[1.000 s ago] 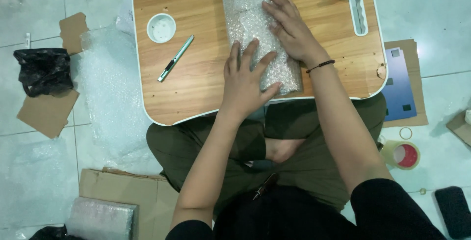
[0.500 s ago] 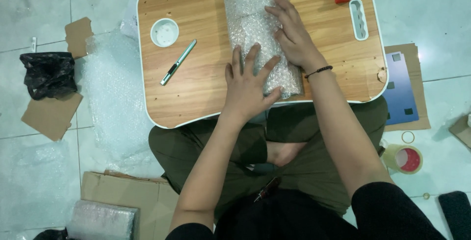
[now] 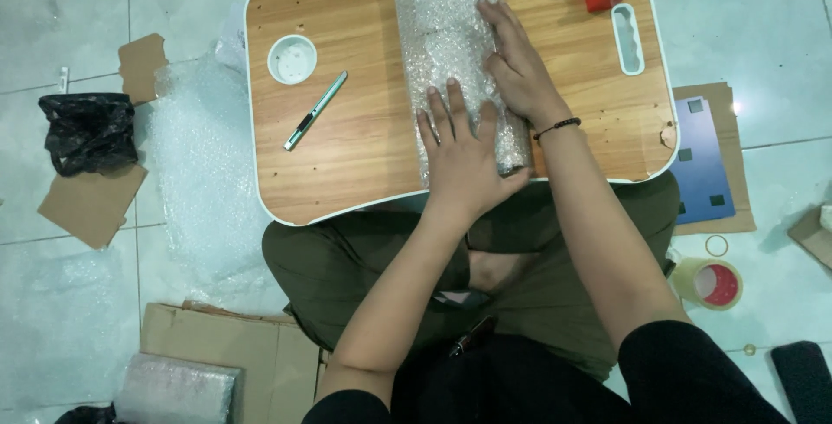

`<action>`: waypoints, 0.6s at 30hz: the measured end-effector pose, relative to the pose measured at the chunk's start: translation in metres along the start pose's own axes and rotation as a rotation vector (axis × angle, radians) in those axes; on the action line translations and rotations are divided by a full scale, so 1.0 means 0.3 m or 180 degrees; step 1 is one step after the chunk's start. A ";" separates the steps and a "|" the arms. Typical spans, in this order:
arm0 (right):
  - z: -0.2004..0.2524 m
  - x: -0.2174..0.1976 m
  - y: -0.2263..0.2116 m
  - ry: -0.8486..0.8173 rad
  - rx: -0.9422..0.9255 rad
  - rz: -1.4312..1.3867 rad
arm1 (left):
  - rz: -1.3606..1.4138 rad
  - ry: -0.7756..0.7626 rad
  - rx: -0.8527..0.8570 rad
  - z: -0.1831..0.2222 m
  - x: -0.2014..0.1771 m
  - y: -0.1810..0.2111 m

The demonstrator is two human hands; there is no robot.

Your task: A person wraps a small cardboard box in bubble wrap and secures it with clear adhesive tape on a small wooden table.

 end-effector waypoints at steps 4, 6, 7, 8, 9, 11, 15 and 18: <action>0.003 0.002 0.011 0.0012 0.0016 -0.0179 | -0.0084 0.0067 0.0013 0.012 0.007 -0.012; -0.001 0.006 0.002 -0.0066 -0.0165 -0.0597 | 0.0156 0.0198 0.0036 0.012 0.003 -0.014; -0.001 0.006 0.001 -0.0070 -0.0170 -0.0592 | 0.0160 0.0205 0.0034 0.013 0.004 -0.014; -0.001 0.007 0.006 -0.0071 -0.0110 -0.0542 | 0.0150 0.0245 0.0066 0.014 0.003 -0.012; -0.001 0.008 0.010 -0.0075 -0.0051 -0.0493 | 0.0140 0.0286 0.0095 0.016 0.002 -0.011; 0.000 0.008 0.012 -0.0090 -0.0030 -0.0589 | 0.0154 0.0318 0.0079 0.018 0.004 -0.011; -0.004 0.013 0.019 -0.0067 -0.0127 -0.0818 | 0.0104 0.0256 -0.0014 0.015 -0.002 -0.013; 0.000 0.010 0.009 -0.0091 -0.0131 -0.0996 | 0.0184 0.0349 0.0031 0.018 0.003 -0.011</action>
Point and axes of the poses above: each hand's wrist, its own z-axis away from the middle knuckle, its own x-axis out of the palm, y = z × x, the point moved 7 cm from there along -z, towards the middle knuckle, and after that the axes turned 5 degrees about y, right-handed, at the moved point
